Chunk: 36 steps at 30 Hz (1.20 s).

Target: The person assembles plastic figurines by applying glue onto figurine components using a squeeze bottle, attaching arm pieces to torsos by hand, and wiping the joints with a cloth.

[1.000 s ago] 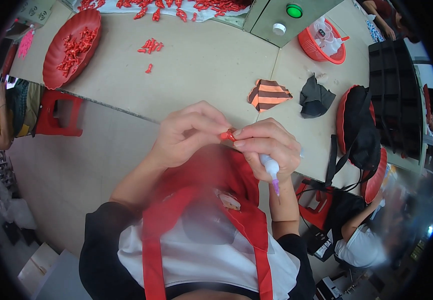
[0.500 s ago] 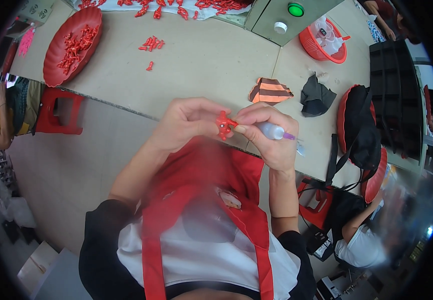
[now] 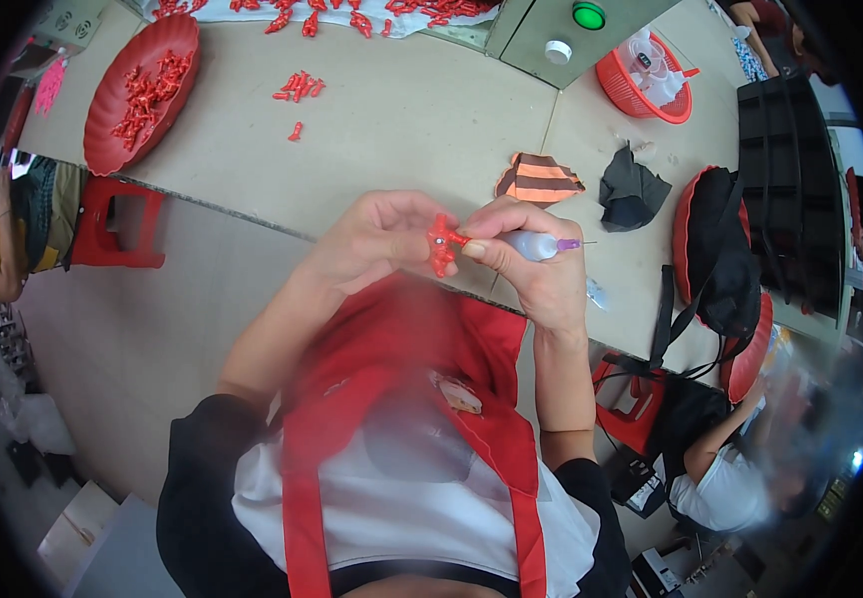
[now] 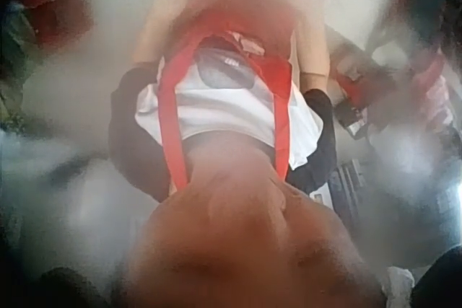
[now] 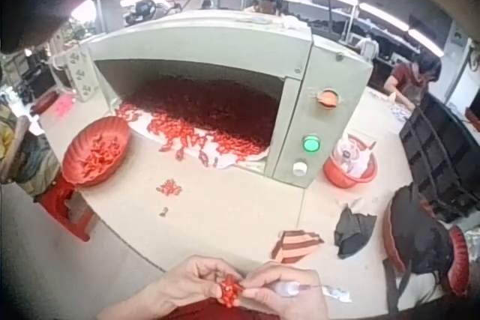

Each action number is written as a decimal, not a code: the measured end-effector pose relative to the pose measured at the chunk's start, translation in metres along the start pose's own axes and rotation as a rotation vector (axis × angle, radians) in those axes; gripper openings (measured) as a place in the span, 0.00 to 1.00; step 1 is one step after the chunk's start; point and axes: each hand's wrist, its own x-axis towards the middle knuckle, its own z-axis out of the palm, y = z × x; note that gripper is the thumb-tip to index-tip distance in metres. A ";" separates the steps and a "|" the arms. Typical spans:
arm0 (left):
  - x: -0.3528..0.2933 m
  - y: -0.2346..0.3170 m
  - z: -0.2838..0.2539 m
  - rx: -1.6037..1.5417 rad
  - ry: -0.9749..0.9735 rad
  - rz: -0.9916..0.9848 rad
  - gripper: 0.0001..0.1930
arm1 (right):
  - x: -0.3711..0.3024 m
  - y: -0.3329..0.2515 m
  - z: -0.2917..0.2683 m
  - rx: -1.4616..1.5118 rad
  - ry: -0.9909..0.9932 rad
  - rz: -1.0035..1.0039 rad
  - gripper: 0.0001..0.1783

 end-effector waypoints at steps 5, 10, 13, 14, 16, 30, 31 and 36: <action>0.003 -0.004 -0.001 -0.036 -0.021 -0.046 0.13 | 0.004 0.007 -0.005 -0.114 -0.013 -0.081 0.07; 0.005 -0.010 -0.004 -0.092 -0.141 -0.052 0.14 | 0.005 0.008 -0.007 -0.050 -0.044 -0.060 0.07; 0.006 -0.013 0.000 -0.142 -0.140 -0.058 0.14 | 0.003 0.008 -0.007 0.031 -0.027 -0.022 0.07; 0.007 -0.014 0.001 -0.142 -0.141 -0.060 0.14 | 0.003 0.008 -0.006 0.068 0.002 0.007 0.08; 0.007 -0.016 0.003 -0.168 -0.152 -0.044 0.13 | 0.002 0.011 -0.007 0.125 0.010 0.047 0.06; 0.002 -0.009 0.007 -0.048 0.011 -0.001 0.10 | -0.003 0.009 -0.009 0.175 0.001 0.093 0.05; 0.002 -0.009 0.008 0.007 0.029 0.037 0.09 | -0.004 0.010 -0.009 0.163 0.013 0.086 0.05; -0.001 -0.004 0.012 0.064 0.102 0.070 0.06 | -0.003 0.006 -0.006 0.100 0.044 0.040 0.05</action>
